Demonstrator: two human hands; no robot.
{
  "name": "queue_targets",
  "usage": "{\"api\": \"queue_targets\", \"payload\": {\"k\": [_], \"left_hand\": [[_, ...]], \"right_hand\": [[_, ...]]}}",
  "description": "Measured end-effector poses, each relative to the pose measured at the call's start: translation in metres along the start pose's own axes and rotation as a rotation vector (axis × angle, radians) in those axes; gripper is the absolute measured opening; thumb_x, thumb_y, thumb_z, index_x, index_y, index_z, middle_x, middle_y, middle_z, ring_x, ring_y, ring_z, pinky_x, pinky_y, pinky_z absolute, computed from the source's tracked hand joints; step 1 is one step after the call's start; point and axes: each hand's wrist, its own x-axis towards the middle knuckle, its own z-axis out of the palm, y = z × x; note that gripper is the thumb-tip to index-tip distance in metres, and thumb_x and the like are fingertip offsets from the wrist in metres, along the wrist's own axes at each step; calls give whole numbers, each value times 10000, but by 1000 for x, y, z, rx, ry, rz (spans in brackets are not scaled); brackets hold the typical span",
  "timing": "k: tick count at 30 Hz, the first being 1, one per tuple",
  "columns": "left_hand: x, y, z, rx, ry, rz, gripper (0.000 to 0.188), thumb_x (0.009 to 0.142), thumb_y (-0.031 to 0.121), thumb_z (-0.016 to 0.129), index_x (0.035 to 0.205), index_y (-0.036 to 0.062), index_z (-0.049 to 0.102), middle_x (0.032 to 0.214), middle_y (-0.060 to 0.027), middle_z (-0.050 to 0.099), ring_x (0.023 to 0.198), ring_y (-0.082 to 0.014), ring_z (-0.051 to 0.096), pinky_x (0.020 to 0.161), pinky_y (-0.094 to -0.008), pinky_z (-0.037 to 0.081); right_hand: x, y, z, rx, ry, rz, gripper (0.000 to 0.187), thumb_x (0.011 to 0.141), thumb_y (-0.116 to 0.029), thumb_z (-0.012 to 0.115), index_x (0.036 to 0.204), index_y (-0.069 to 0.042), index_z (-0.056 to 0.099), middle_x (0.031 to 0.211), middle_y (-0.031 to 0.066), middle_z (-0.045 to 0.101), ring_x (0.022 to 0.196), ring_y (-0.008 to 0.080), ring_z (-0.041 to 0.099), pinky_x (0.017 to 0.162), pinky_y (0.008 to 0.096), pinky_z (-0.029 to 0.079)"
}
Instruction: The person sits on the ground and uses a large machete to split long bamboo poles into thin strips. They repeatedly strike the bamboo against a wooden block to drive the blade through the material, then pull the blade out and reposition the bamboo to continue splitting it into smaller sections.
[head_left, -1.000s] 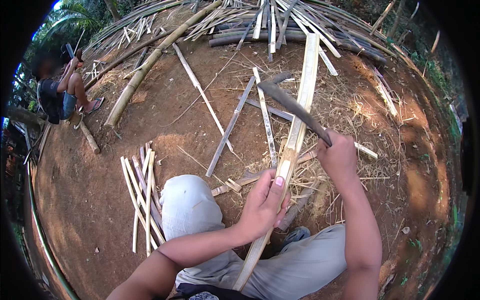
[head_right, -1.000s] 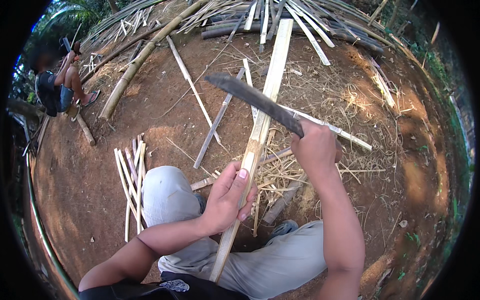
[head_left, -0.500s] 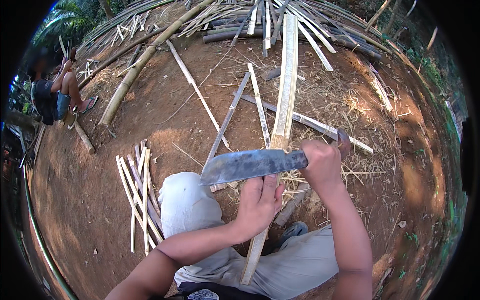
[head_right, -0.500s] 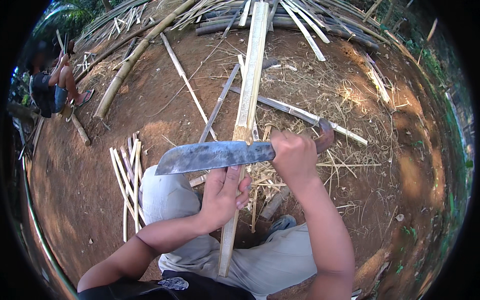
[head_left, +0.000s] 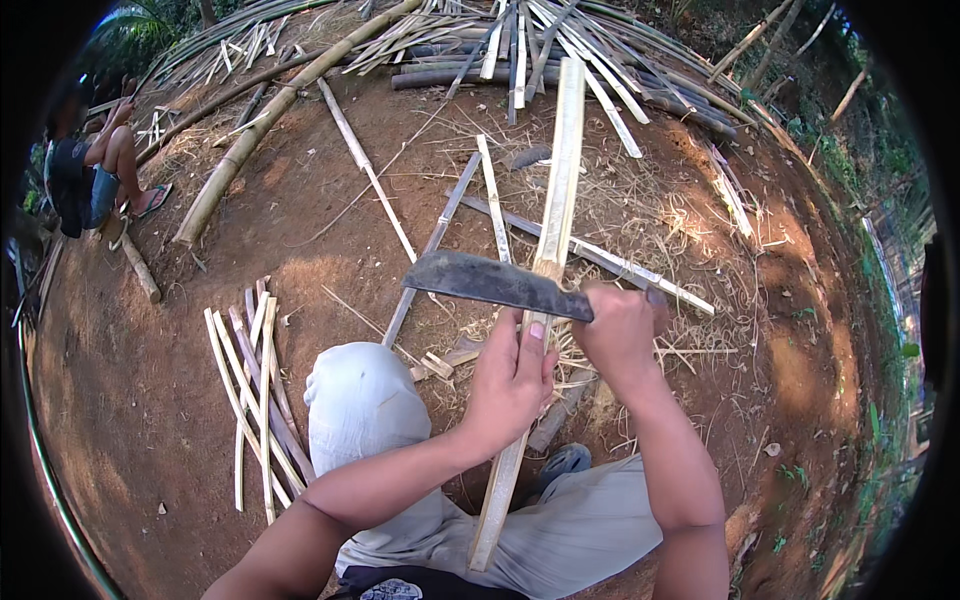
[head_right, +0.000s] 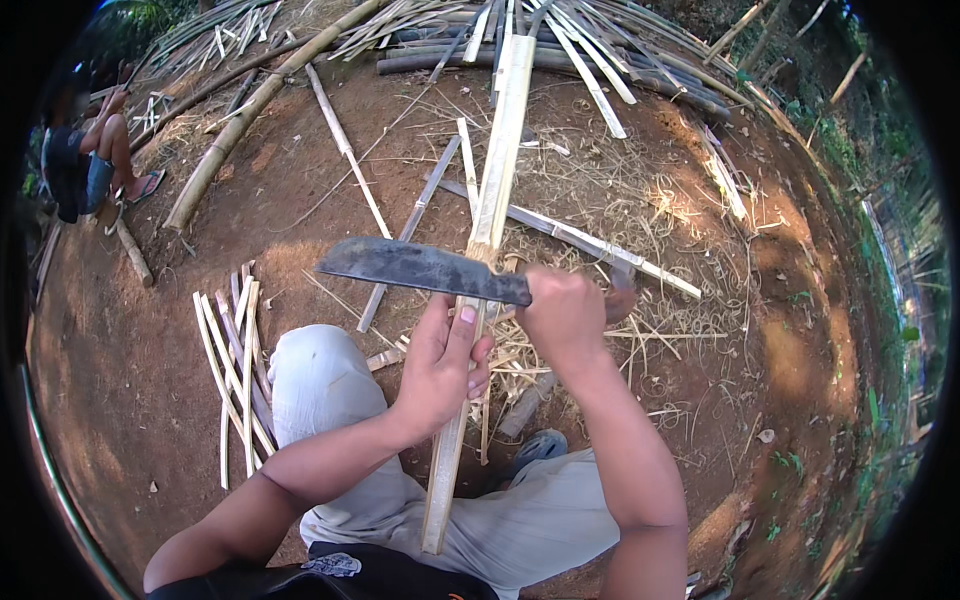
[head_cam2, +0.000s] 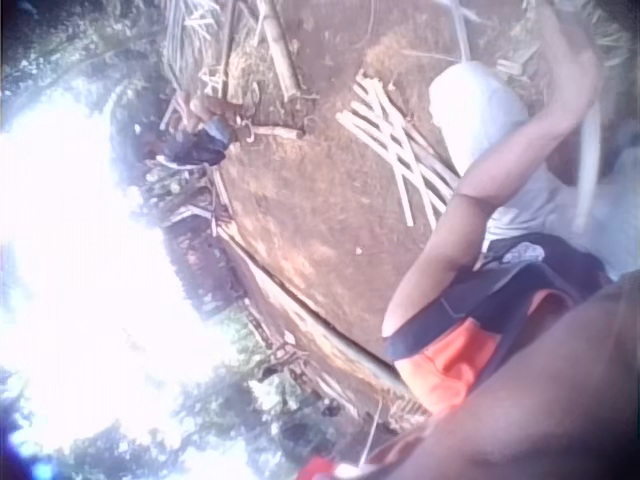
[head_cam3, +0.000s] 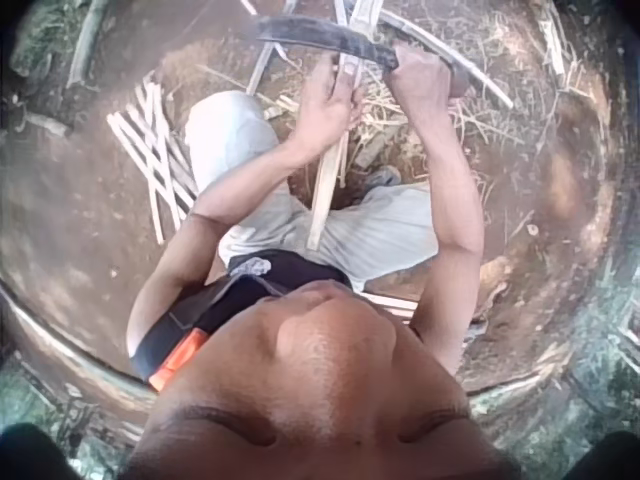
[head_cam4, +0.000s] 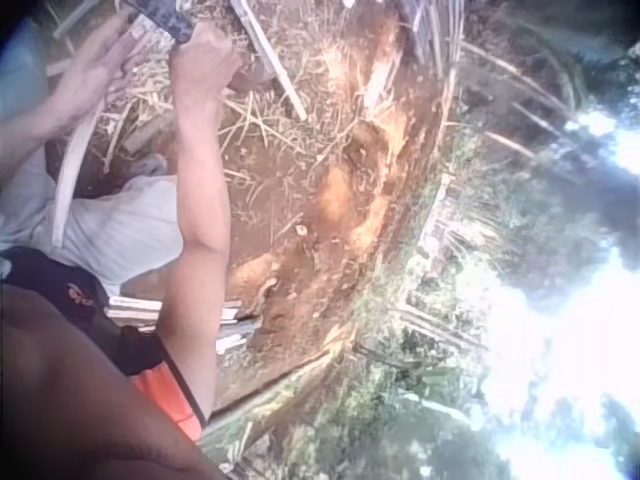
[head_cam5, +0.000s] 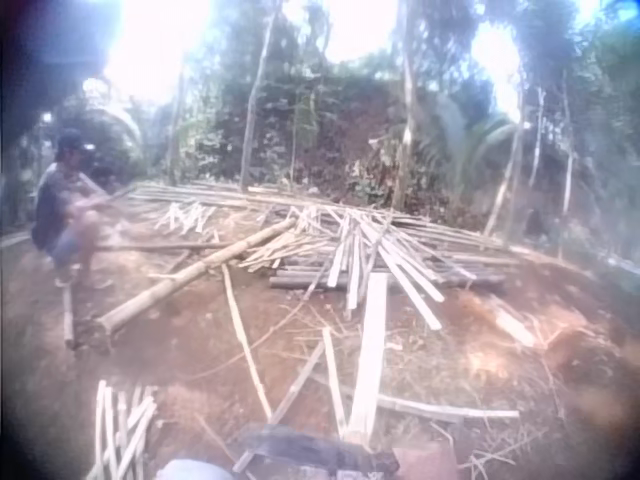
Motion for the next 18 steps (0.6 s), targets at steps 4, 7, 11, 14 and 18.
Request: {"api": "queue_targets", "payload": {"k": [4,7,11,14,18], "left_hand": [[-1,-10,-6,41,-13,40,166,1051,173,426,1096,22,475,668,-14,503,508,-77,480,448,-254,383],[-6,5,7,-225,24,-96,146,1046,143,414,1071,19,485,686,-18,496,488,-71,449,423,-254,355],[-10,-11,-2,-133,-24,-143,174,1068,187,405,1151,39,442,701,-13,473,473,-60,415,411,-249,351],[-13,2,3,-145,-34,-117,195,1079,240,383,1195,87,418,737,-26,444,486,-69,390,429,-227,356],[-4,-5,-4,-81,-120,-108,192,1072,198,399,1233,96,379,756,-45,462,491,-84,404,441,-243,369]], "right_hand": [[-9,-5,8,-4,6,-122,141,755,-76,652,633,-55,583,590,148,621,536,320,654,512,409,525],[0,2,6,-6,-22,37,136,754,-53,618,624,-60,578,581,137,623,523,296,657,517,411,529],[-5,0,7,-39,-16,-88,142,772,-36,595,632,-62,581,588,136,625,510,280,653,500,401,512],[10,28,-2,-72,52,100,89,736,-58,658,674,-38,596,604,154,625,533,311,654,517,425,515],[-14,7,-7,22,-46,7,102,720,-74,675,687,-38,586,624,154,634,560,341,657,535,442,526]]}}
